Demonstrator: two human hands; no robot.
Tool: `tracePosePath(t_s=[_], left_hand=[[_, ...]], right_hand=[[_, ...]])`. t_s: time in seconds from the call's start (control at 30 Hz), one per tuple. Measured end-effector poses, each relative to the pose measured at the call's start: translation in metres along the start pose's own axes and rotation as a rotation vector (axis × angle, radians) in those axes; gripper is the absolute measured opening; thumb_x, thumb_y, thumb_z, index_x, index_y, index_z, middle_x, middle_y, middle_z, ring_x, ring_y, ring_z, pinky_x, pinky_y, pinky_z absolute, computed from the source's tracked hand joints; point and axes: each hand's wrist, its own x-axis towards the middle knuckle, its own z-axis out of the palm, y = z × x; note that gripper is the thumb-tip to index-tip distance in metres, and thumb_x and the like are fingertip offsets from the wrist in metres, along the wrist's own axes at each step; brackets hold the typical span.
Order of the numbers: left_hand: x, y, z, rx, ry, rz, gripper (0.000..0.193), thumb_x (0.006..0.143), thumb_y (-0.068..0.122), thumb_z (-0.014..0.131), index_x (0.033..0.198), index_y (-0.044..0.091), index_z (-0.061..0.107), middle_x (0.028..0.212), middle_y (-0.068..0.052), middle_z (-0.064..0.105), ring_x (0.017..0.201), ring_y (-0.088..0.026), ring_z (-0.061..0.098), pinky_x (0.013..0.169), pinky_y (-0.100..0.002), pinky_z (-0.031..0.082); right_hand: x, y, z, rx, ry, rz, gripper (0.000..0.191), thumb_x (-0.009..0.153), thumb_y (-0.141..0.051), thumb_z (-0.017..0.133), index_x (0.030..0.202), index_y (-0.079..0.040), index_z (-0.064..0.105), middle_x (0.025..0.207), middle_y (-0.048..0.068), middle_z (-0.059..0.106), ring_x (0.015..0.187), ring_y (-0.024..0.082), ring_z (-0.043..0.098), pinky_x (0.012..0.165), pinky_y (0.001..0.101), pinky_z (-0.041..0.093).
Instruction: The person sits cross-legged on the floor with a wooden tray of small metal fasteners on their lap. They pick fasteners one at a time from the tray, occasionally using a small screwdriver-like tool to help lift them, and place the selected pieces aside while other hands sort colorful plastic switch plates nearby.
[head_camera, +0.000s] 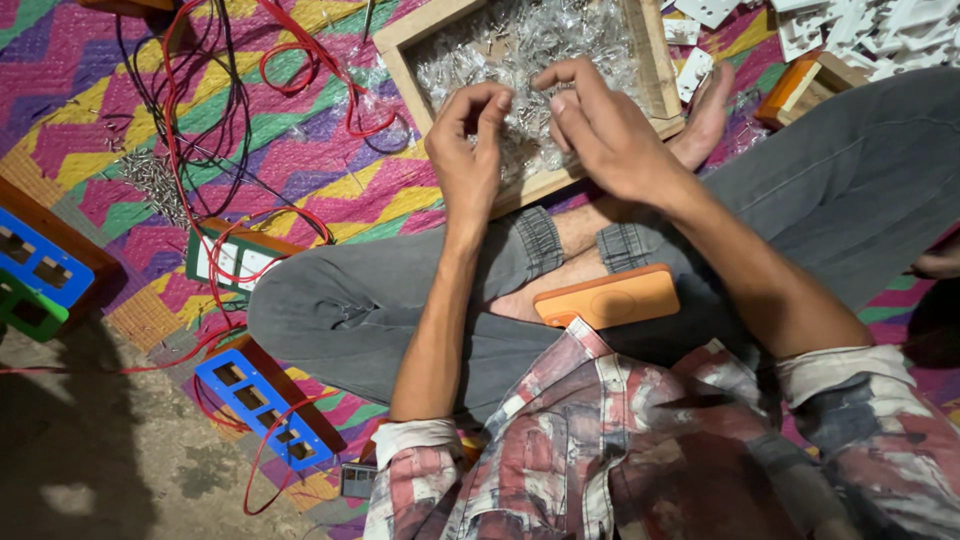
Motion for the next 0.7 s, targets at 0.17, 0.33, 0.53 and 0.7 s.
tracePosePath(t_s=[0.17, 0.33, 0.53, 0.7], left_hand=[[0.001, 0.011, -0.003, 0.041, 0.017, 0.060, 0.007, 0.099, 0.008, 0.070, 0.100, 0.002, 0.074, 0.090, -0.005, 0.072, 0.081, -0.013, 0.066, 0.074, -0.028, 0.053], [-0.001, 0.019, -0.002, 0.107, -0.012, 0.142, 0.003, 0.097, 0.003, 0.071, 0.098, 0.001, 0.073, 0.092, -0.007, 0.071, 0.085, -0.017, 0.069, 0.078, -0.030, 0.054], [0.001, 0.019, -0.003, 0.105, -0.031, 0.183, 0.004, 0.094, 0.002, 0.072, 0.098, 0.002, 0.074, 0.095, -0.008, 0.072, 0.089, -0.018, 0.070, 0.081, -0.029, 0.055], [0.001, 0.012, 0.002, 0.002, -0.031, -0.041, 0.012, 0.090, 0.003, 0.078, 0.100, 0.000, 0.073, 0.092, -0.009, 0.072, 0.084, -0.018, 0.067, 0.076, -0.030, 0.054]], right_hand=[[-0.001, -0.004, -0.002, -0.018, -0.072, -0.031, 0.034, 0.114, -0.018, 0.044, 0.144, -0.004, 0.041, 0.072, 0.003, 0.057, 0.063, 0.013, 0.056, 0.061, 0.0313, 0.044], [0.002, -0.001, 0.000, 0.089, -0.122, 0.021, 0.031, 0.114, -0.020, 0.044, 0.143, -0.007, 0.044, 0.073, 0.002, 0.058, 0.065, 0.012, 0.055, 0.062, 0.0305, 0.045], [0.001, 0.001, 0.001, 0.134, -0.096, 0.077, 0.024, 0.111, -0.017, 0.048, 0.131, -0.004, 0.053, 0.075, 0.000, 0.059, 0.064, 0.008, 0.050, 0.058, 0.0272, 0.040], [0.000, 0.007, 0.008, 0.194, -0.026, 0.059, 0.017, 0.112, -0.013, 0.051, 0.124, -0.003, 0.056, 0.077, -0.001, 0.058, 0.066, 0.005, 0.050, 0.058, 0.0247, 0.040]])
